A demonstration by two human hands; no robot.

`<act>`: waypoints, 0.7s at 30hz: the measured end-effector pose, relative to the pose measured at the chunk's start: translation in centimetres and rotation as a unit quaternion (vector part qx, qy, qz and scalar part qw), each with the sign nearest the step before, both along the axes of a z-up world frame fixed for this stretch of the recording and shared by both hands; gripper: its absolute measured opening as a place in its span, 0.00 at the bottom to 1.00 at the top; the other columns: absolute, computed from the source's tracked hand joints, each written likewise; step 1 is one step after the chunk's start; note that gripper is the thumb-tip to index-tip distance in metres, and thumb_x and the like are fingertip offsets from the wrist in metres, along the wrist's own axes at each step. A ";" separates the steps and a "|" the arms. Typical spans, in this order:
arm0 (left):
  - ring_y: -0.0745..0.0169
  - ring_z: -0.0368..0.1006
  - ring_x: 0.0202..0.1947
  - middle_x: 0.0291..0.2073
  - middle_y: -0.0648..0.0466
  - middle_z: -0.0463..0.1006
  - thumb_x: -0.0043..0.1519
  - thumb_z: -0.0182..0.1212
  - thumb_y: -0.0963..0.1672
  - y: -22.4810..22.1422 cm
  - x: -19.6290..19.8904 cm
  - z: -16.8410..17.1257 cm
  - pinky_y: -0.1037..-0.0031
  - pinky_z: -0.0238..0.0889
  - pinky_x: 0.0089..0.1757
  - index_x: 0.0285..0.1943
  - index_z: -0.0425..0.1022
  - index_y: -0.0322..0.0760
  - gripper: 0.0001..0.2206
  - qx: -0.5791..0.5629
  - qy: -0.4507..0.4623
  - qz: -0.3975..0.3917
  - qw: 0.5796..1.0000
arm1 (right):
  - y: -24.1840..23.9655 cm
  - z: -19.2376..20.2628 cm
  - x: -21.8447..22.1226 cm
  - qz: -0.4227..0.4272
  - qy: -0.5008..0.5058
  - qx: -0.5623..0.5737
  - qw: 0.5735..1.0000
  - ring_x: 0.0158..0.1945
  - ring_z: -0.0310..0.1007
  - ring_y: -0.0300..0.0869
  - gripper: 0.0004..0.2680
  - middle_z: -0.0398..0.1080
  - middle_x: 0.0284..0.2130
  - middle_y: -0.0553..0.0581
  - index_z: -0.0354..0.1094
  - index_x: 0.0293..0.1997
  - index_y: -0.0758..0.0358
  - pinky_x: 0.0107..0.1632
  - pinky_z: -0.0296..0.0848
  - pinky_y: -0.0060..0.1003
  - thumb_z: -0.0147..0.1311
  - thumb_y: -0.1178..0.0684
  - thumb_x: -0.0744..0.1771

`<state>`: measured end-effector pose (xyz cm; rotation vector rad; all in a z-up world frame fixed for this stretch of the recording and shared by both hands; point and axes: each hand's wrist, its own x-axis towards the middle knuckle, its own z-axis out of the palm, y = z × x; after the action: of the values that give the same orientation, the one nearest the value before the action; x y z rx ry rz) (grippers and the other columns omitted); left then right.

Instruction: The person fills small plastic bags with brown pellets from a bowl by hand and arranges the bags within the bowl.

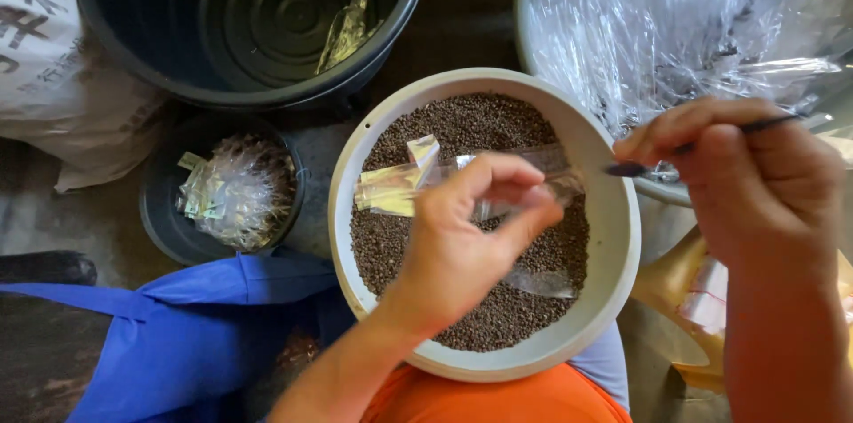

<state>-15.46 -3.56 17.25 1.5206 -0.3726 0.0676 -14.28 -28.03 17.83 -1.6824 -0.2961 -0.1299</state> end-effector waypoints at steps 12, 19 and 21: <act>0.65 0.62 0.39 0.35 0.56 0.67 0.67 0.54 0.45 1.4 2.7 -3.0 0.76 0.60 0.41 0.39 0.78 0.38 0.09 0.096 -0.021 -0.112 0.989 | -0.1 -4.1 1.3 -0.122 0.014 0.077 0.989 0.27 0.64 0.28 0.04 0.68 0.29 0.48 0.65 0.42 0.58 0.32 0.64 0.21 0.52 0.56 0.74; 0.59 0.75 0.39 0.41 0.46 0.82 0.64 0.53 0.40 1.1 3.0 -4.5 0.72 0.69 0.44 0.50 0.78 0.27 0.11 0.172 -0.050 0.129 0.975 | 4.9 -3.5 -2.6 0.191 -0.009 -0.162 0.968 0.37 0.77 0.38 0.24 0.78 0.43 0.54 0.76 0.45 0.63 0.40 0.78 0.28 0.44 0.73 0.50; 0.61 0.76 0.45 0.42 0.54 0.84 0.58 0.65 0.37 0.0 2.4 -6.7 0.65 0.57 0.53 0.51 0.78 0.37 0.13 0.299 -0.114 0.123 0.939 | 5.7 -3.4 -2.3 0.240 -0.062 -0.138 0.959 0.40 0.73 0.38 0.06 0.63 0.57 0.59 0.74 0.38 0.62 0.44 0.76 0.31 0.63 0.63 0.62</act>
<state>-13.01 -3.56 10.52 2.1693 -0.4057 0.3561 -16.61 -22.28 14.41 -1.8291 -0.8397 0.1763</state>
